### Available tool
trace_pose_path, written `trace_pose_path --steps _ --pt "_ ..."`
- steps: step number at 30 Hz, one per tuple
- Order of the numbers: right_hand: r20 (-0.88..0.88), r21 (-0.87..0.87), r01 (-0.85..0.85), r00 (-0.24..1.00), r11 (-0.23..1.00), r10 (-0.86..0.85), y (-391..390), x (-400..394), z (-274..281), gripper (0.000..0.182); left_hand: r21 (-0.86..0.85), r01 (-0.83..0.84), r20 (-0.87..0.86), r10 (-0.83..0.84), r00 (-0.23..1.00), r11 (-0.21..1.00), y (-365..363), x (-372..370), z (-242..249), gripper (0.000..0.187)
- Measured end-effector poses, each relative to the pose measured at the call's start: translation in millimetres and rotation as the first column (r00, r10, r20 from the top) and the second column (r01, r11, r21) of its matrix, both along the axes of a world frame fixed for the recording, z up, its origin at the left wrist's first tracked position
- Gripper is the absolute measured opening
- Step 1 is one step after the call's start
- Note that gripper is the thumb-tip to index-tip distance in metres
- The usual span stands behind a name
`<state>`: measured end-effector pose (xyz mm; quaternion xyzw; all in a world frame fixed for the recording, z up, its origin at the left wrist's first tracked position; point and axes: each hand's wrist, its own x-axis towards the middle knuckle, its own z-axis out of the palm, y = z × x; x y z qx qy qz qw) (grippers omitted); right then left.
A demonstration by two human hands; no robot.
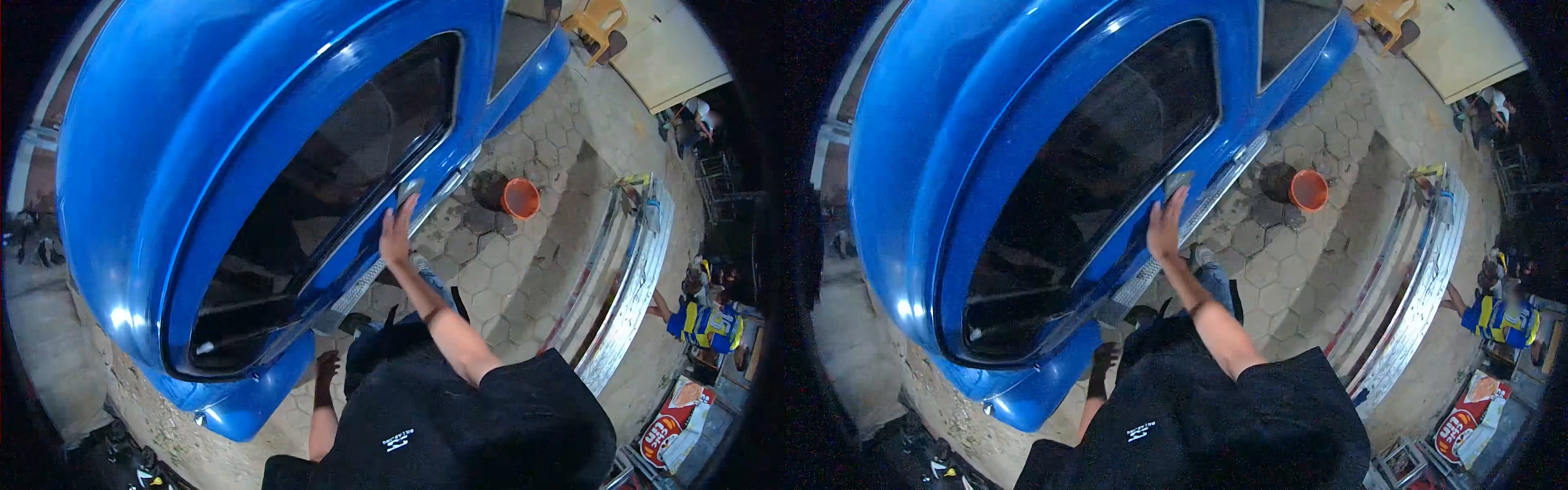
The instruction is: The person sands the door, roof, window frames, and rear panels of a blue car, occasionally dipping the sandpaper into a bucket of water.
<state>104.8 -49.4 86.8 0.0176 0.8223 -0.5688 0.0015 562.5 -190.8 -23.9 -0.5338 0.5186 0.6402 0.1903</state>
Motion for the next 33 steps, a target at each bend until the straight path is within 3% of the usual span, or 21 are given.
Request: trace_pose_path --steps 1,4,5,7,9,10,13,16,19,22,24,27,30,31,33 --pt "-0.007 -0.003 0.017 1.000 1.000 -0.017 12 -28 0 0.066 -0.004 0.054 -0.049 -0.055 0.997 0.999 10 -26 -3 0.026" --pt "-0.006 -0.271 0.084 0.996 0.959 -0.089 59 -144 10 0.067 0.023 0.153 -0.312 -0.138 0.940 0.988 17 -86 -30 0.034" --pt "0.012 -0.254 0.122 0.992 0.959 -0.123 58 -149 14 0.066 0.035 0.176 -0.408 -0.146 0.901 0.984 19 -99 -34 0.039" --pt "0.048 -0.216 0.200 0.980 0.956 -0.194 44 -147 22 0.065 -0.102 0.094 -0.277 -0.119 0.953 0.990 45 -138 1 0.040" --pt "-0.020 -0.076 0.096 0.995 0.992 -0.097 29 -96 25 0.063 -0.188 0.121 -0.176 -0.155 0.972 0.975 72 -196 88 0.045" --pt "-0.049 -0.002 0.044 0.998 0.999 -0.044 28 -78 26 0.062 -0.190 0.144 -0.134 -0.171 0.976 0.971 74 -192 79 0.041" --pt "-0.053 -0.081 -0.007 0.999 0.997 0.002 44 -106 14 0.061 -0.153 0.153 -0.014 -0.157 0.987 0.976 83 -141 29 0.035" --pt "-0.044 -0.586 0.110 0.985 0.803 -0.167 65 -187 44 0.064 -0.078 0.036 0.045 -0.032 0.998 0.996 102 -86 27 0.038" --pt "-0.097 -0.446 0.114 0.980 0.887 -0.175 69 -211 56 0.065 -0.023 -0.024 0.070 0.026 0.997 0.999 129 -51 38 0.039" --pt "-0.306 -0.332 0.012 0.944 0.943 -0.119 66 -194 80 0.057 0.023 0.030 0.107 -0.032 0.994 0.999 143 -37 31 0.039" --pt "-0.564 -0.232 -0.030 0.819 0.972 -0.109 62 -214 117 0.058 0.031 0.062 0.101 -0.065 0.993 0.998 146 -37 21 0.039" --pt "-0.815 0.001 -0.091 0.577 0.996 0.053 54 -244 240 0.062 0.044 0.102 0.067 -0.104 0.992 0.994 138 -47 6 0.039" --pt "-0.787 0.037 -0.035 0.614 0.999 0.051 35 -249 299 0.063 0.104 0.111 -0.005 -0.111 0.994 0.988 118 -57 -23 0.039" --pt "-0.800 0.111 -0.030 0.590 0.993 0.107 42 -247 293 0.061 0.154 0.107 -0.050 -0.100 0.994 0.982 107 -58 -37 0.039" --pt "-0.771 0.042 -0.099 0.629 0.994 0.095 62 -241 249 0.062 0.326 0.123 -0.193 -0.061 0.979 0.937 85 -58 -71 0.038"
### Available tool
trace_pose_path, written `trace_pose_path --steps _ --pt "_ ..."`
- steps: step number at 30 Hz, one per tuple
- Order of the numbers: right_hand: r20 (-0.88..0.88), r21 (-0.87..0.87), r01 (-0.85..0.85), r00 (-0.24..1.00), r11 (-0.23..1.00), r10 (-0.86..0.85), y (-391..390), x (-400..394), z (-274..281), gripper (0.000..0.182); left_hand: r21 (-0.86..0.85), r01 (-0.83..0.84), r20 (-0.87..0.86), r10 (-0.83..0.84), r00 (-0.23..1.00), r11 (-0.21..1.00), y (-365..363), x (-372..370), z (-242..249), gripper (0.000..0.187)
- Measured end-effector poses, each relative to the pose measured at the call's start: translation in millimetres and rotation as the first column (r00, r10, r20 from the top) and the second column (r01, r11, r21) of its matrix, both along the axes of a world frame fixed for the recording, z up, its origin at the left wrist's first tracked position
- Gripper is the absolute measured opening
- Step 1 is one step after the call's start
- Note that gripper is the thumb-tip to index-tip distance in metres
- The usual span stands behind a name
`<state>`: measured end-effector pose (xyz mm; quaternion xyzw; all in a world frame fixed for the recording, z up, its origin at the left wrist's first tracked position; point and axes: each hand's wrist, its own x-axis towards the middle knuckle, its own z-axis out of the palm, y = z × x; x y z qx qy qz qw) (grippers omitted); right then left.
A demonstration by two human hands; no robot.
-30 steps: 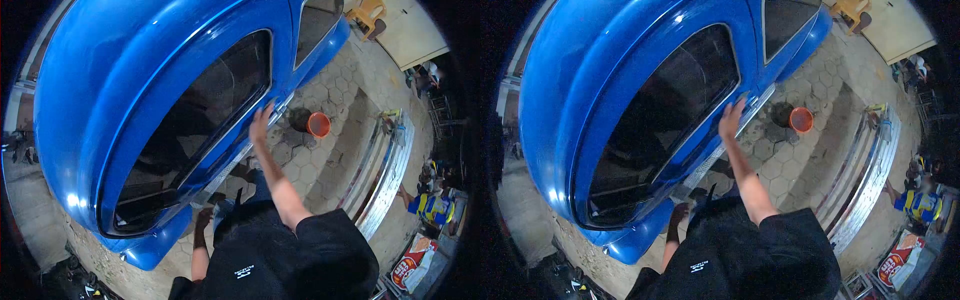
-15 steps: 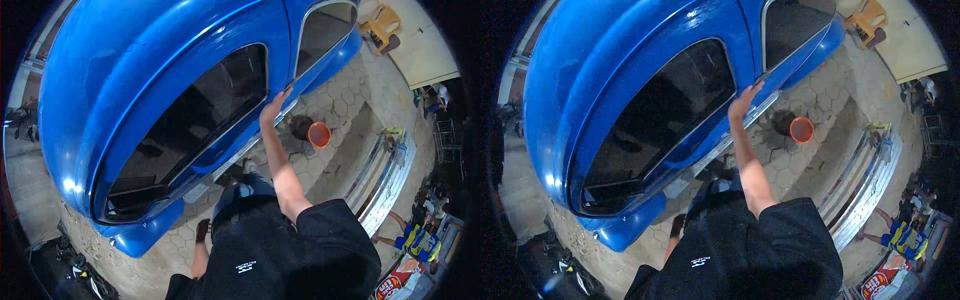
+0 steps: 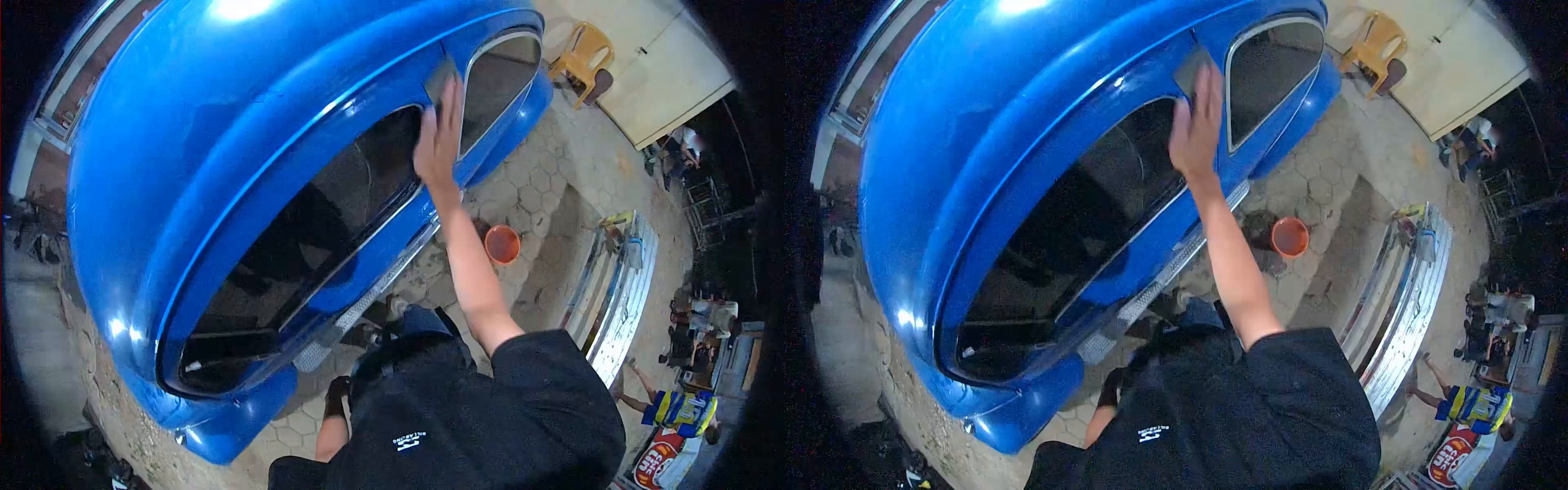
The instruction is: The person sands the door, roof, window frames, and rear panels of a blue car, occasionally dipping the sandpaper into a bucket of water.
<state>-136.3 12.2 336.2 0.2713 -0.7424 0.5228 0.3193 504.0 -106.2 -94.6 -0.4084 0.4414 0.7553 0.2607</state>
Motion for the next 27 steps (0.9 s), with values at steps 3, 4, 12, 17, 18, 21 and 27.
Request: trace_pose_path --steps 3,4,12,17,18,21,27 --pt "0.140 0.037 0.057 0.988 0.998 -0.061 16 11 -68 0.064 -0.212 0.225 -0.039 -0.238 0.970 0.951 -14 -35 10 0.040" --pt "0.155 0.049 0.061 0.986 0.997 -0.068 15 13 -65 0.064 -0.173 0.028 -0.043 -0.037 0.998 0.984 -7 -42 20 0.041" --pt "0.078 0.015 0.087 0.993 0.996 -0.088 -9 -67 64 0.072 -0.221 -0.127 0.232 0.179 0.956 0.967 11 -74 7 0.045" --pt "0.059 0.116 0.031 0.998 0.993 -0.038 14 -66 63 0.080 0.126 -0.301 0.185 0.276 0.943 0.945 82 -127 16 0.049" --pt "0.067 0.095 0.029 0.997 0.995 -0.036 21 -78 64 0.082 -0.144 -0.157 0.172 0.181 0.968 0.977 120 -155 48 0.047" --pt "0.325 -0.065 0.142 0.939 0.988 -0.113 33 -173 94 0.086 -0.377 -0.005 0.154 0.068 0.986 0.926 171 -214 98 0.043" --pt "0.189 0.143 -0.142 0.975 0.980 0.114 55 -113 87 0.090 -0.416 0.270 0.392 -0.096 0.915 0.869 183 -278 74 0.040"
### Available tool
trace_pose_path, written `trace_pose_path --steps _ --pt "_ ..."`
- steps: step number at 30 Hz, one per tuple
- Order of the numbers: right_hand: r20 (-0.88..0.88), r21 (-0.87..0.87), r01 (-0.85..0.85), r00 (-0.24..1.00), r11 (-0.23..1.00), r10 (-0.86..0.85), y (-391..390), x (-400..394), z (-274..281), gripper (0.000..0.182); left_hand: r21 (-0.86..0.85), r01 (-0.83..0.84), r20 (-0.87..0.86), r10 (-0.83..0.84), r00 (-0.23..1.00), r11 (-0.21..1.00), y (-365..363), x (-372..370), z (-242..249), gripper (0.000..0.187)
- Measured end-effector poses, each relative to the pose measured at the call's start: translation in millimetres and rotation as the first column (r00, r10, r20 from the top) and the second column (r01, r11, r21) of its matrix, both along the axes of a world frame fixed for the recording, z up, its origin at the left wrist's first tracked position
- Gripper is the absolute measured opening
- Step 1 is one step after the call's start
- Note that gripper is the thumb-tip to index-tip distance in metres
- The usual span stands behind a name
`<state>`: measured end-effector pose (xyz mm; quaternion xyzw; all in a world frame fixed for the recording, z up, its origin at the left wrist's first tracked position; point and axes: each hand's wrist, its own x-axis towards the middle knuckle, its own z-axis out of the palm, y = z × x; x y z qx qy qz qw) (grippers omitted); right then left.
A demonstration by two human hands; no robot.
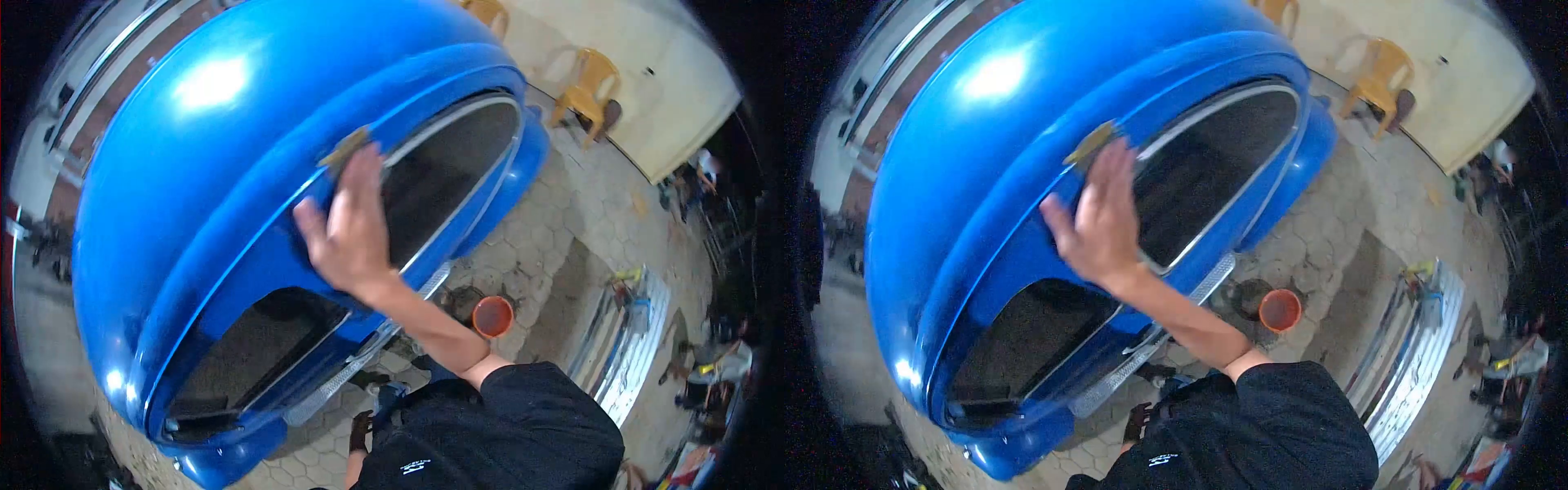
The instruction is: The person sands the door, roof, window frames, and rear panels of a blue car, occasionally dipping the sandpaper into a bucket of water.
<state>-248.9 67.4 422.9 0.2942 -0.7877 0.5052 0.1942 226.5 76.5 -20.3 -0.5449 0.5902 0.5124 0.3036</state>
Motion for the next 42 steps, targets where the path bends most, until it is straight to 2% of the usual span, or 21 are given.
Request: trace_pose_path --steps 2,3,6,9,10,12,15,21,25,28,29,31,32,33,34,35,36,38,40,41,42 --pt "-0.056 0.010 0.032 0.998 0.999 -0.032 0 -18 -8 0.090 0.028 0.000 -0.046 0.001 0.999 1.000 1 -5 0 0.040" --pt "-0.020 -0.110 0.076 0.997 0.991 -0.078 -1 -34 -3 0.090 0.043 0.000 -0.072 0.003 0.997 0.999 -1 -6 0 0.040" --pt "0.107 -0.189 0.210 0.976 0.959 -0.192 -8 -57 6 0.084 0.078 -0.015 -0.142 0.026 0.990 0.997 -9 -13 -4 0.040" --pt "0.014 -0.178 0.219 0.975 0.960 -0.220 -17 -24 1 0.083 0.100 -0.046 -0.194 0.065 0.979 0.994 -17 -13 -9 0.041" --pt "-0.035 -0.226 0.116 0.991 0.967 -0.127 -15 -2 0 0.080 0.105 -0.052 -0.203 0.073 0.976 0.993 -18 -9 -10 0.041" --pt "-0.060 -0.142 -0.005 0.998 0.990 -0.004 -12 44 -12 0.075 0.122 -0.053 -0.222 0.080 0.972 0.991 -21 -5 -16 0.041" --pt "-0.158 0.015 -0.072 0.985 0.997 0.074 -2 78 -51 0.064 0.146 -0.023 -0.244 0.059 0.968 0.989 -22 10 -27 0.041" --pt "-0.131 -0.175 -0.113 0.987 0.978 0.090 19 63 -181 0.046 0.234 0.116 -0.320 -0.036 0.947 0.965 -8 48 -51 0.041" --pt "0.065 -0.192 0.055 0.997 0.980 -0.043 41 100 -211 0.041 0.287 0.285 -0.459 -0.130 0.879 0.915 13 69 -66 0.041" --pt "0.362 0.015 -0.083 0.930 0.996 0.072 76 111 -255 0.043 0.357 0.341 -0.511 -0.123 0.850 0.870 15 76 -75 0.041" --pt "0.356 0.164 -0.149 0.931 0.975 0.082 94 113 -264 0.043 0.413 0.280 -0.434 -0.083 0.897 0.866 10 70 -74 0.041" --pt "0.359 0.247 -0.172 0.931 0.954 0.074 134 130 -292 0.043 0.503 0.137 -0.260 -0.002 0.966 0.854 4 56 -69 0.041" --pt "0.366 0.290 -0.191 0.927 0.938 0.075 159 139 -311 0.043 0.443 0.139 -0.261 -0.021 0.965 0.886 3 51 -74 0.041" --pt "0.488 0.377 -0.258 0.872 0.890 0.046 189 147 -332 0.046 0.382 0.138 -0.258 -0.038 0.965 0.914 0 47 -85 0.041" --pt "0.637 0.388 -0.287 0.770 0.876 -0.030 215 152 -339 0.046 0.499 0.005 -0.145 0.078 0.986 0.867 -15 44 -121 0.039" --pt "0.756 0.409 -0.313 0.642 0.857 -0.126 242 156 -349 0.046 0.388 0.022 -0.121 0.027 0.992 0.922 -16 24 -105 0.040" --pt "0.832 0.437 -0.342 0.505 0.832 -0.230 268 161 -356 0.047 0.366 -0.018 -0.144 0.075 0.987 0.930 -24 21 -117 0.039" --pt "0.749 0.372 -0.196 0.641 0.907 -0.169 337 161 -490 0.041 0.388 -0.112 -0.161 0.186 0.969 0.915 -48 12 -134 0.037" --pt "0.962 0.199 0.196 0.147 0.960 -0.230 361 171 -430 0.040 0.466 -0.206 -0.140 0.301 0.943 0.861 -61 -1 -136 0.036" --pt "0.984 0.172 0.413 -0.111 0.894 -0.138 372 172 -411 0.039 0.390 -0.213 -0.115 0.277 0.954 0.896 -56 -7 -129 0.036" --pt "0.974 0.224 0.431 -0.127 0.874 -0.187 382 168 -417 0.040 0.311 -0.216 -0.091 0.256 0.962 0.926 -50 -11 -119 0.036"
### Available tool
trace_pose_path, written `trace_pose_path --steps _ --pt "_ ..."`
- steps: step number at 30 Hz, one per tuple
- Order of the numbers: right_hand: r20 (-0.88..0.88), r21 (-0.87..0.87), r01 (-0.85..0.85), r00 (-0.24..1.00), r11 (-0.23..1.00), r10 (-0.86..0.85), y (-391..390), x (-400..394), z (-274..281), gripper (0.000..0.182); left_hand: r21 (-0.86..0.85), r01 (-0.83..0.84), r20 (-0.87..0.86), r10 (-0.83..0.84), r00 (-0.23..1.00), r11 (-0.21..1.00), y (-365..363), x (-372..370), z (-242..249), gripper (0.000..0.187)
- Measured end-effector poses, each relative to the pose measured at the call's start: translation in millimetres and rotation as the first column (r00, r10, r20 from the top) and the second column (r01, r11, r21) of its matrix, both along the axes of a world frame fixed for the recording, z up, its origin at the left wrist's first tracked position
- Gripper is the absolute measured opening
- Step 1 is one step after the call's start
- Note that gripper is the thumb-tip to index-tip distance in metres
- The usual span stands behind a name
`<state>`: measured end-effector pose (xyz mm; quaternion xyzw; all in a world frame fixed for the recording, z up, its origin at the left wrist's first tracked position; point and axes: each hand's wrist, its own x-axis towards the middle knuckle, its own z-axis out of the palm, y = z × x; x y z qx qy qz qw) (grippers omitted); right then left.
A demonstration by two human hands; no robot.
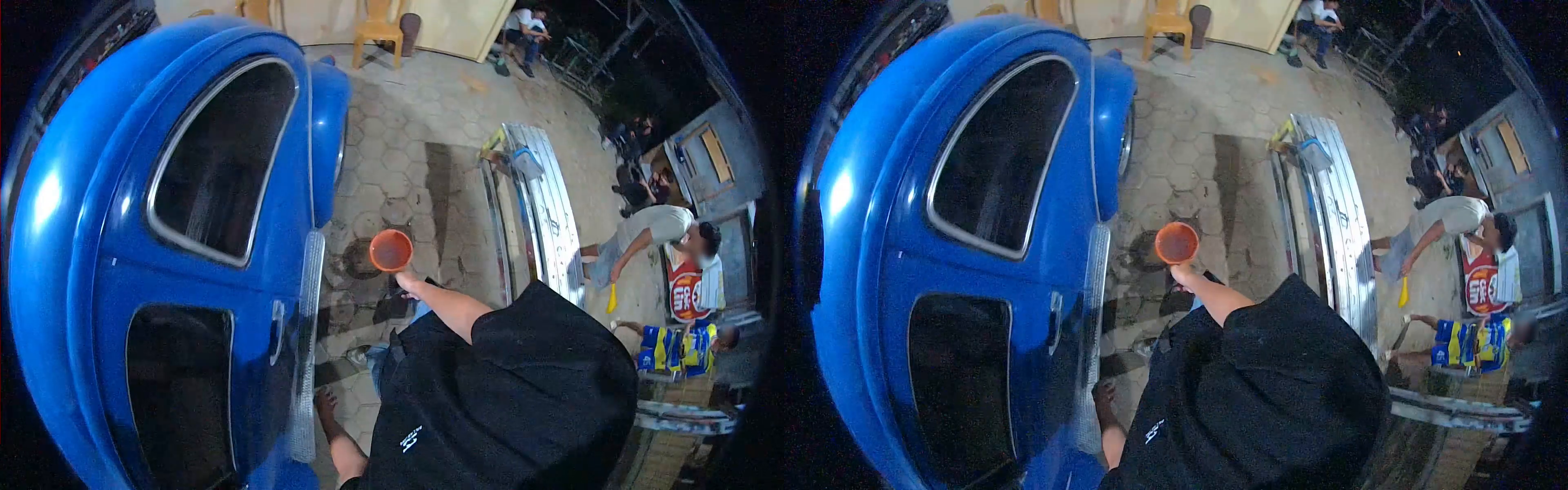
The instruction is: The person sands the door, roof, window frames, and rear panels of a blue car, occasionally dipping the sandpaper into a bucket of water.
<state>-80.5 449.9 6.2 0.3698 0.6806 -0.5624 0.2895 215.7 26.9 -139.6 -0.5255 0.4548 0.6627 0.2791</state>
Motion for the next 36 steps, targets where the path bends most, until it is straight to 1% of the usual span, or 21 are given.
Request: trace_pose_path --steps 2,3,4,7,9,10,12,15,16,17,18,20,21,22,24,28,29,31,33,34,36 --pt "0.019 0.108 0.036 0.999 0.993 -0.038 27 -15 -33 0.042 -0.051 0.049 0.015 -0.048 0.999 0.997 17 -10 15 0.036" --pt "0.106 0.042 0.028 0.994 0.999 -0.033 38 -23 -32 0.044 -0.026 0.086 -0.009 -0.087 0.996 0.996 24 -2 22 0.037" --pt "0.103 0.046 0.002 0.995 0.999 -0.007 45 -30 -20 0.034 0.000 0.125 -0.032 -0.125 0.992 0.992 35 -5 30 0.037" --pt "0.089 0.036 -0.194 0.978 0.980 0.190 78 -65 -23 0.041 -0.070 0.335 0.139 -0.324 0.936 0.939 92 -31 56 0.038" --pt "0.118 0.051 -0.426 0.900 0.903 0.418 106 -92 -75 0.041 0.160 0.244 0.055 -0.255 0.965 0.957 124 -64 50 0.038" --pt "0.061 0.053 -0.514 0.857 0.856 0.511 125 -103 -54 0.040 0.274 0.192 0.030 -0.208 0.978 0.942 138 -73 50 0.038" --pt "-0.051 0.301 -0.551 0.806 0.778 0.590 141 -110 -141 0.044 0.115 0.293 0.014 -0.296 0.955 0.949 191 -125 65 0.040" --pt "0.044 0.191 -0.584 0.808 0.789 0.587 157 -124 -142 0.047 -0.165 0.411 0.112 -0.397 0.911 0.896 254 -198 57 0.035" --pt "-0.003 0.234 -0.566 0.813 0.790 0.583 160 -125 -132 0.049 -0.225 0.336 -0.038 -0.353 0.935 0.914 268 -206 61 0.031" --pt "0.127 0.109 -0.565 0.824 0.818 0.553 165 -139 -115 0.049 -0.283 0.253 -0.191 -0.313 0.930 0.925 284 -217 64 0.028" --pt "0.263 -0.006 -0.537 0.813 0.844 0.519 166 -151 -102 0.048 -0.303 0.302 -0.165 -0.362 0.917 0.904 297 -236 89 0.032" --pt "-0.072 0.383 -0.717 0.606 0.582 0.792 175 -141 -179 0.052 -0.311 0.349 -0.157 -0.410 0.899 0.884 324 -265 109 0.035" --pt "-0.064 0.229 -0.692 0.691 0.684 0.720 170 -174 -110 0.053 -0.305 0.338 -0.173 -0.401 0.899 0.890 333 -271 100 0.034" --pt "-0.092 0.261 -0.716 0.649 0.647 0.755 168 -177 -145 0.052 -0.304 0.339 -0.189 -0.405 0.895 0.891 332 -279 87 0.033" --pt "-0.131 0.342 -0.759 0.545 0.553 0.828 176 -183 -245 0.051 -0.451 0.532 -0.083 -0.627 0.774 0.716 339 -286 39 0.036" --pt "0.188 0.370 -0.803 0.556 0.466 0.810 152 -239 -307 0.045 -0.680 0.698 0.319 -0.765 0.559 0.227 373 -275 -40 0.040" --pt "0.112 0.504 -0.829 0.340 0.242 0.934 166 -224 -413 0.048 -0.691 0.681 0.331 -0.731 0.597 0.243 382 -283 -49 0.039" --pt "0.133 0.272 -0.717 0.689 0.642 0.712 168 -241 -492 0.045 -0.706 0.650 0.361 -0.646 0.672 0.282 407 -295 -56 0.038" --pt "0.064 0.080 -0.559 0.829 0.826 0.555 179 -238 -573 0.046 -0.732 0.606 0.290 -0.662 0.691 0.311 426 -302 -77 0.042" --pt "0.080 0.128 -0.666 0.746 0.735 0.661 180 -245 -583 0.046 -0.745 0.585 0.260 -0.667 0.698 0.320 433 -307 -82 0.044" --pt "0.156 0.317 -0.888 0.395 0.333 0.905 170 -273 -596 0.046 -0.700 0.625 0.323 -0.628 0.708 0.345 452 -335 -87 0.044"
